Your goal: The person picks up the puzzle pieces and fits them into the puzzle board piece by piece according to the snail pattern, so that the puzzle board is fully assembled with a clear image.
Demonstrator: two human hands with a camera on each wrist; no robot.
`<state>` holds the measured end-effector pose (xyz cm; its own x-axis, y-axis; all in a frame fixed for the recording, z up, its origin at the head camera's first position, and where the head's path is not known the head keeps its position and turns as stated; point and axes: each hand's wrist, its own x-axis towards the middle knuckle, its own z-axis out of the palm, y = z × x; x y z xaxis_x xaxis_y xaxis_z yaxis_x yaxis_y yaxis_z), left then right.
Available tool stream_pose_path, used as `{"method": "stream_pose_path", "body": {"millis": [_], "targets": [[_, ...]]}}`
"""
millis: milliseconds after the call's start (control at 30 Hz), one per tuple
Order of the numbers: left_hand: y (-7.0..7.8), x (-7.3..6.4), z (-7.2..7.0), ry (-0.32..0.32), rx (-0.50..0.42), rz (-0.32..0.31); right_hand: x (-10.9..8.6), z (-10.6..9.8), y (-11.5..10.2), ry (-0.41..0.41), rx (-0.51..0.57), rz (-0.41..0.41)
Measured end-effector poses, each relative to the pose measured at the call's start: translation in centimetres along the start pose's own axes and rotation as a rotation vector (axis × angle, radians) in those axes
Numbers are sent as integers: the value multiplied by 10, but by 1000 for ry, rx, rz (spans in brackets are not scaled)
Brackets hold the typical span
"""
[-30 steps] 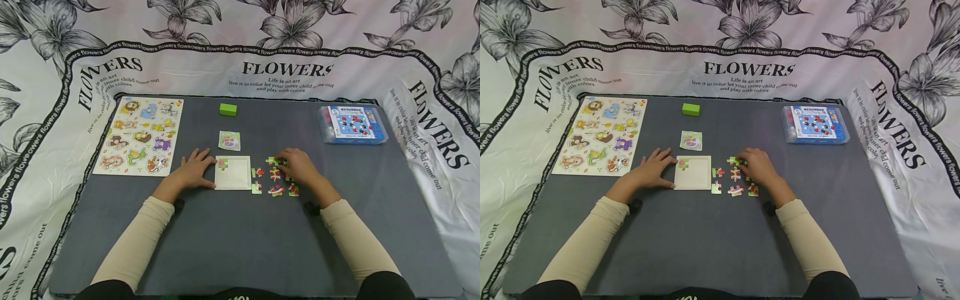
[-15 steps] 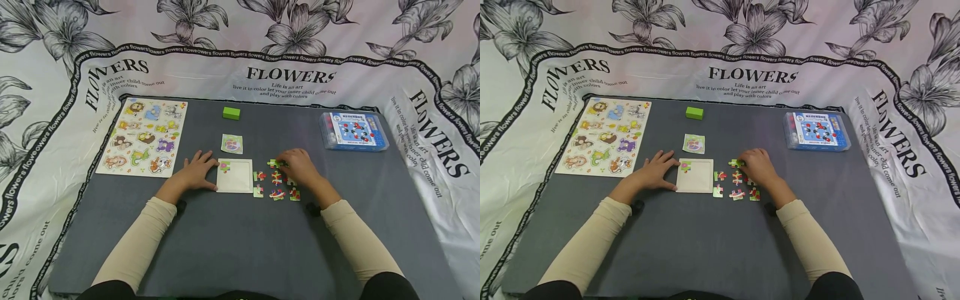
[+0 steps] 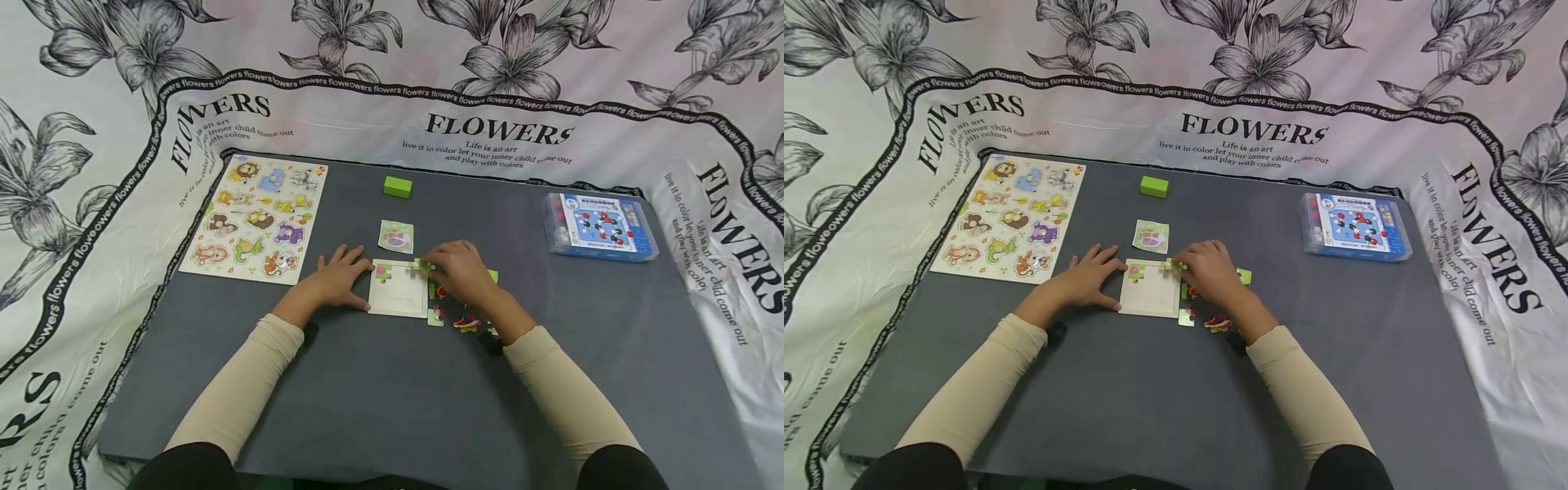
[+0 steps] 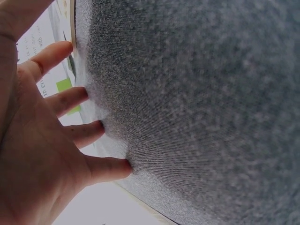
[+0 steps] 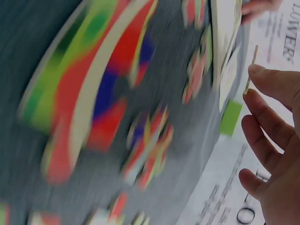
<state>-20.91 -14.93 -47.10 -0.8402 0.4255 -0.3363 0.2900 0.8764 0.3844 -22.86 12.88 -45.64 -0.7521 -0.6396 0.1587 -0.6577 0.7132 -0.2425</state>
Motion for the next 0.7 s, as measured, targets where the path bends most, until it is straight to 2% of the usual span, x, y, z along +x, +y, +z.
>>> {"method": "stream_pose_path", "body": {"millis": [233,467,700], "targets": [[0,0,1,-1,17,1,15,19,-19,-41,-60,-63],[0,1,3,-2,8,0,18,32,-21,-49,-66,-76],[1,-1,0,-4,-1,-1,21,36,-23,-52,-138,-82]]}}
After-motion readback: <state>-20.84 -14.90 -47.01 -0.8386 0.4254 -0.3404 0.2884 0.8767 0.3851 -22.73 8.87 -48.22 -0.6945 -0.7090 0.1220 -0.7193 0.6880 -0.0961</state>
